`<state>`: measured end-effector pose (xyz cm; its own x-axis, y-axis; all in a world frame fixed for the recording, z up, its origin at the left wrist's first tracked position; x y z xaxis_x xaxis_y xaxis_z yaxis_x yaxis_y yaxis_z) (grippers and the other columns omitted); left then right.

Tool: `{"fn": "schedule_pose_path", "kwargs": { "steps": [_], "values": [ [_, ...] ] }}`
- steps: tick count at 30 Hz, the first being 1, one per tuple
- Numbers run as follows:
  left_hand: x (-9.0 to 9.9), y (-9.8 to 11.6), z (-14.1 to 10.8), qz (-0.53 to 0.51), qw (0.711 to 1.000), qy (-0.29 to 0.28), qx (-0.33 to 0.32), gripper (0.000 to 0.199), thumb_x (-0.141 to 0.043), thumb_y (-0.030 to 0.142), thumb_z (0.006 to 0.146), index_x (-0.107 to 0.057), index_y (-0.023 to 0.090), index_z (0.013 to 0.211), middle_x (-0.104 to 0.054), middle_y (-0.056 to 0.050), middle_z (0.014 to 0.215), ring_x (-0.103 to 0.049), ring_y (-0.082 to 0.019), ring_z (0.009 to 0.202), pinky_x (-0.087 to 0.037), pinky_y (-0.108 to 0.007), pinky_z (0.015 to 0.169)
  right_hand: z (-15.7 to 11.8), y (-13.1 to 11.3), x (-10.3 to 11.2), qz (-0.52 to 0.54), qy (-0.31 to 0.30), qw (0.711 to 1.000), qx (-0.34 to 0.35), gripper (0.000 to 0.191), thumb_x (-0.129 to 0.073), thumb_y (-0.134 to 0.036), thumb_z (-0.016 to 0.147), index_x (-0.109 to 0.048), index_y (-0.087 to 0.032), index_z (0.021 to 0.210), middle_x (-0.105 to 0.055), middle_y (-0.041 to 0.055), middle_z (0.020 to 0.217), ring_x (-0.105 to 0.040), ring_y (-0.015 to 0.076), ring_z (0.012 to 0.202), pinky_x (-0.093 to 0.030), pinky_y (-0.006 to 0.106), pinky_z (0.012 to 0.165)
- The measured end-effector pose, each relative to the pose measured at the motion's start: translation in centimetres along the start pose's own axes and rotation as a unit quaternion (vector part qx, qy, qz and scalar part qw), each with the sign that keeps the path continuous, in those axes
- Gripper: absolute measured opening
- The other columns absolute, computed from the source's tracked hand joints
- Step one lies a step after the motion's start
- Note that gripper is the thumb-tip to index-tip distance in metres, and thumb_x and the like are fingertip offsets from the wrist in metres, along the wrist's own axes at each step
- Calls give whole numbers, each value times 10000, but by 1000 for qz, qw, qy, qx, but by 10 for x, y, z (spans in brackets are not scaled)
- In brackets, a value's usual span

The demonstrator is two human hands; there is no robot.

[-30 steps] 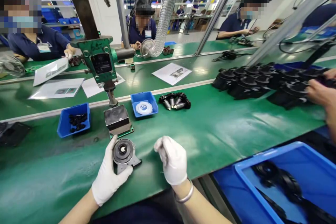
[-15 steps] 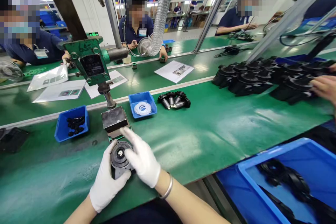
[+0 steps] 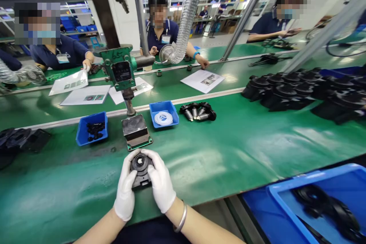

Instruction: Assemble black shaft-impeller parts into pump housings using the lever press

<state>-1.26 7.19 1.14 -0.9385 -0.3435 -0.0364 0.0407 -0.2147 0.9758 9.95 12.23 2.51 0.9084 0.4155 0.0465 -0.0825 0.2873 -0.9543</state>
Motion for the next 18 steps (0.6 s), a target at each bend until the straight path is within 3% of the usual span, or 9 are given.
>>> {"fn": "schedule_pose_path", "kwargs": {
  "steps": [3,5,8,10,14,18],
  "values": [
    [-7,40,-2,82,991,-1,-108,406,-405,365,965,-514,249,1339,-446,-105,1449,-409,-320,1347,-317,-502,1135,-2,-35,5,-19,1,996,83,323,-411,-296,977,-543,-298,1271,-521,62,1370,-492,271,1277,-409,456,1075],
    [-14,54,-4,116,979,-23,-166,403,-436,403,951,-561,264,1309,-452,-100,1459,-395,-340,1358,-299,-528,1139,-3,-48,12,-30,25,991,130,293,-434,-304,976,-557,-315,1242,-499,55,1396,-473,290,1298,-406,491,1073],
    [-6,36,1,74,990,11,-117,419,-375,418,977,-540,247,1322,-556,-114,1341,-519,-303,1245,-392,-492,1074,1,-28,12,-47,38,996,69,274,-437,-321,982,-570,-279,1218,-609,74,1251,-588,265,1154,-497,440,982],
    [-2,20,2,64,994,27,-79,426,-338,386,992,-496,233,1358,-539,-120,1355,-511,-287,1254,-388,-477,1081,0,-15,9,-58,28,998,29,294,-443,-337,982,-557,-259,1241,-618,87,1231,-601,259,1127,-514,414,961],
    [-8,25,-1,88,984,-30,-151,429,-394,421,969,-520,244,1339,-461,-111,1449,-408,-325,1354,-292,-516,1149,-5,-19,9,-74,11,993,91,319,-444,-376,979,-545,-276,1265,-521,89,1371,-502,291,1266,-435,468,1058],
    [-3,-7,11,25,999,-36,-22,488,-406,412,969,-379,203,1410,-454,-140,1439,-435,-297,1342,-323,-485,1145,6,9,10,-78,-8,997,20,387,-400,-388,1000,-500,-257,1349,-520,80,1394,-485,259,1293,-391,443,1114]
  ]
}}
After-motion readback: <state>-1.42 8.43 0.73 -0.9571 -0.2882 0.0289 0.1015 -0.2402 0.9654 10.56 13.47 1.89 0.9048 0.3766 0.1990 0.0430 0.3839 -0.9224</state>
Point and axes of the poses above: each hand's wrist, its own z-axis towards the middle knuckle, its own x-axis out of the back of the hand, y = z × x, the point moved 10 cm from there along z, towards the middle knuckle
